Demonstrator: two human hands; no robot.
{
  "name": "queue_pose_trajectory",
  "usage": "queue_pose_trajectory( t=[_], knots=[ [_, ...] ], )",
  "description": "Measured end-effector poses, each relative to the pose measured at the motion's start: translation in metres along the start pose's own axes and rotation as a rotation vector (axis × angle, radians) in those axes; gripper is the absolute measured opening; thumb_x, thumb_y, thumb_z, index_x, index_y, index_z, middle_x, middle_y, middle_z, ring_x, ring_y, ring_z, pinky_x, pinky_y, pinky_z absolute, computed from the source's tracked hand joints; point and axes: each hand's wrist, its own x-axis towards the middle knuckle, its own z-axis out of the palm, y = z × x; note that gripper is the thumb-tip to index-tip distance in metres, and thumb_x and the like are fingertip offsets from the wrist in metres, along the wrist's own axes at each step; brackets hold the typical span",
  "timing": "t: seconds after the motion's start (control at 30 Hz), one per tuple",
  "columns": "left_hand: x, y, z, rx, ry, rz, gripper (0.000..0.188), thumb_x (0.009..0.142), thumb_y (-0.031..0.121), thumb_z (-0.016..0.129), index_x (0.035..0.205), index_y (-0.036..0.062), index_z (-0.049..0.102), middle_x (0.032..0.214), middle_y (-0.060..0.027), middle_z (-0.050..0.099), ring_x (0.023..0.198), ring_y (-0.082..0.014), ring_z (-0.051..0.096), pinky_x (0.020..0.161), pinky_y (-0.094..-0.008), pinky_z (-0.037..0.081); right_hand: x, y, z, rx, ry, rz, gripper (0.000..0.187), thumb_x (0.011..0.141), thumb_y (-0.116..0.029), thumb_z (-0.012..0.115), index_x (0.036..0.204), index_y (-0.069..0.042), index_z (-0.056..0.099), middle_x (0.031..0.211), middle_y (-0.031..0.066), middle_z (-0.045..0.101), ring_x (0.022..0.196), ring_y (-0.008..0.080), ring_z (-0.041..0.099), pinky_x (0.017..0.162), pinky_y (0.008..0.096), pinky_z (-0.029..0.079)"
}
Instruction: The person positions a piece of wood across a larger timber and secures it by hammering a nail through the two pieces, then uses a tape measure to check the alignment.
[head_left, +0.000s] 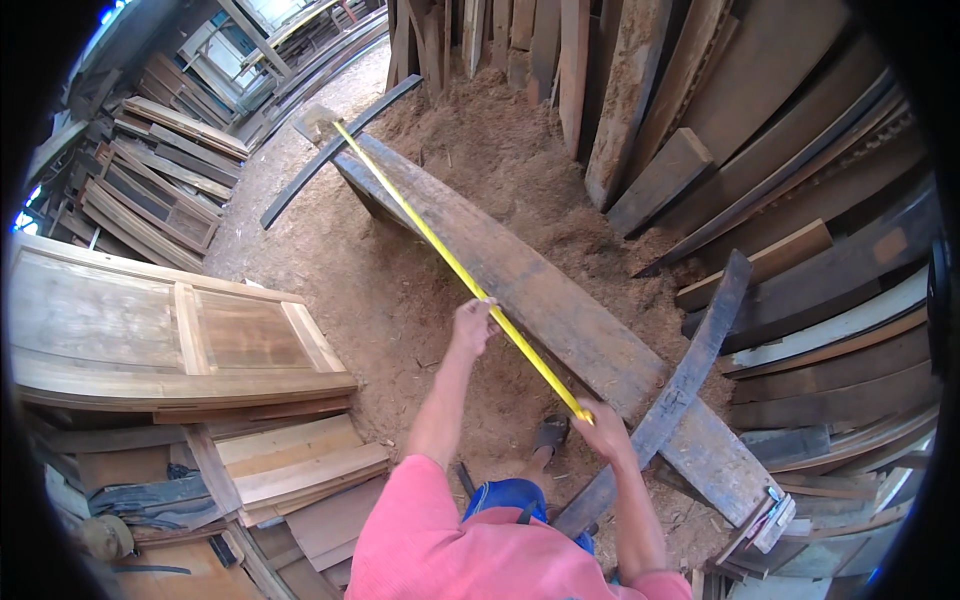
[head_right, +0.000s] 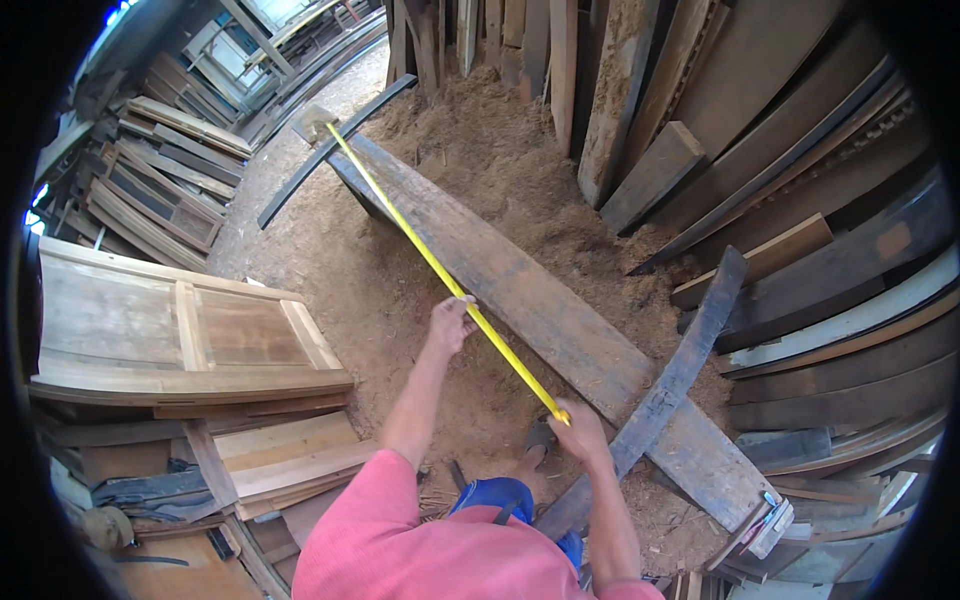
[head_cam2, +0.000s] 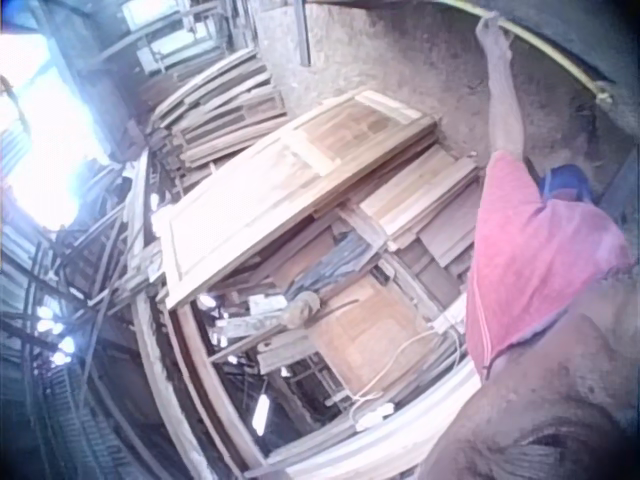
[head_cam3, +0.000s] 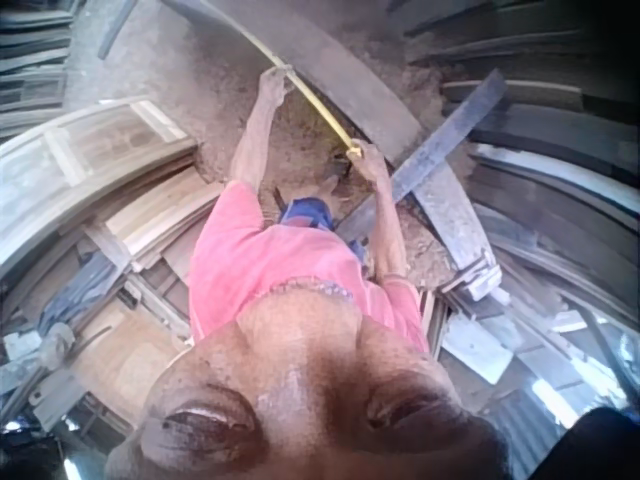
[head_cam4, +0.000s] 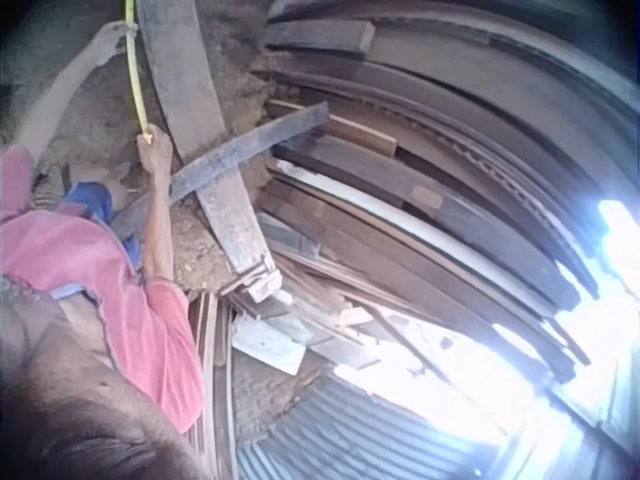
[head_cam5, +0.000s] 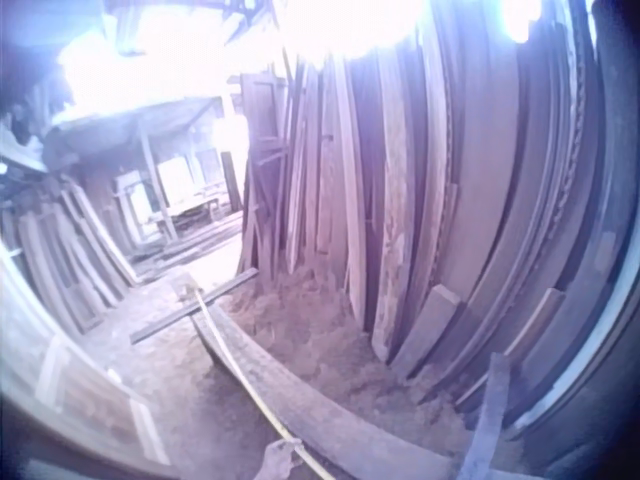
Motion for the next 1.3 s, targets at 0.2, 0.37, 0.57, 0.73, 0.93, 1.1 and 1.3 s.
queue_pose_trajectory(
  t=[0.2, 0.37, 0.57, 0.73, 0.93, 1.1, 1.3],
  knots=[
    [-0.031, -0.093, 0.004, -0.393, -0.083, -0.147, 0.017, 0.102, 0.028, 0.06, 0.104, 0.0108, 0.06, 0.081, -0.003, 0.066, 0.062, -0.0128, 0.061, 0.051, -0.0278, 0.05, 0.131, -0.11, 0.014, -0.062, -0.047, 0.123, 0.045, 0.09, -0.039, 0.065, 0.124, -0.009, 0.068, 0.103, 0.0226, 0.073, 0.102, 0.0411, 0.069, 0.089, 0.0496, 0.053],
    [-0.105, -0.18, 0.029, 0.588, -0.078, 0.119, 0.026, 0.1, 0.029, 0.06, 0.108, 0.0042, 0.058, 0.08, -0.0042, 0.064, 0.076, -0.0187, 0.065, 0.066, -0.034, 0.053, 0.145, -0.079, -0.002, -0.242, 0.027, 0.105, 0.047, 0.091, -0.042, 0.063, 0.126, -0.011, 0.069, 0.118, 0.0235, 0.07, 0.112, 0.0415, 0.066, 0.096, 0.0495, 0.052],
    [-0.189, -0.186, 0.127, 0.786, -0.469, 0.064, 0.042, 0.087, 0.027, 0.068, 0.115, -0.0031, 0.059, 0.105, -0.0286, 0.067, 0.101, -0.046, 0.065, 0.087, -0.052, 0.052, 0.097, -0.006, -0.015, -0.288, 0.173, 0.169, 0.05, 0.089, -0.042, 0.061, 0.128, -0.01, 0.067, 0.116, 0.0211, 0.071, 0.111, 0.0411, 0.065, 0.098, 0.0497, 0.051],
    [-0.196, -0.218, 0.17, 1.037, -0.662, 0.44, 0.068, 0.084, 0.036, 0.071, 0.135, -0.0029, 0.05, 0.133, -0.0299, 0.056, 0.122, -0.0479, 0.054, 0.102, -0.056, 0.044, 0.012, 0.005, -0.054, -0.348, 0.242, 0.323, 0.051, 0.09, -0.038, 0.065, 0.136, -0.017, 0.063, 0.13, 0.0163, 0.065, 0.124, 0.0378, 0.059, 0.106, 0.0507, 0.048],
    [-0.219, -0.252, 0.248, 1.657, -0.702, 0.338, 0.099, 0.077, 0.051, 0.077, 0.149, -0.004, 0.034, 0.148, -0.0297, 0.042, 0.135, -0.0482, 0.041, 0.114, -0.0553, 0.035, -0.1, 0.09, -0.093, -0.348, 0.44, 0.402, 0.047, 0.084, -0.028, 0.069, 0.131, -0.019, 0.066, 0.129, 0.0159, 0.06, 0.125, 0.0395, 0.056, 0.103, 0.0551, 0.048],
    [-0.243, -0.277, 0.276, 1.683, -0.278, 0.41, 0.106, 0.074, 0.049, 0.082, 0.147, -0.0082, 0.031, 0.148, -0.0295, 0.038, 0.136, -0.047, 0.037, 0.114, -0.0562, 0.035, -0.178, 0.139, -0.108, -0.351, 0.56, 0.337, 0.04, 0.086, -0.023, 0.066, 0.125, -0.015, 0.067, 0.126, 0.0186, 0.06, 0.125, 0.0408, 0.054, 0.099, 0.0573, 0.048],
    [-0.25, -0.276, 0.285, 1.726, -0.265, 0.399, 0.097, 0.076, 0.041, 0.083, 0.142, -0.011, 0.035, 0.147, -0.0296, 0.04, 0.133, -0.0453, 0.04, 0.112, -0.0522, 0.038, -0.227, 0.167, -0.126, -0.407, 0.429, 0.34, 0.048, 0.087, -0.025, 0.068, 0.134, -0.018, 0.065, 0.128, 0.0198, 0.059, 0.124, 0.0403, 0.055, 0.102, 0.0541, 0.048]
  ],
)
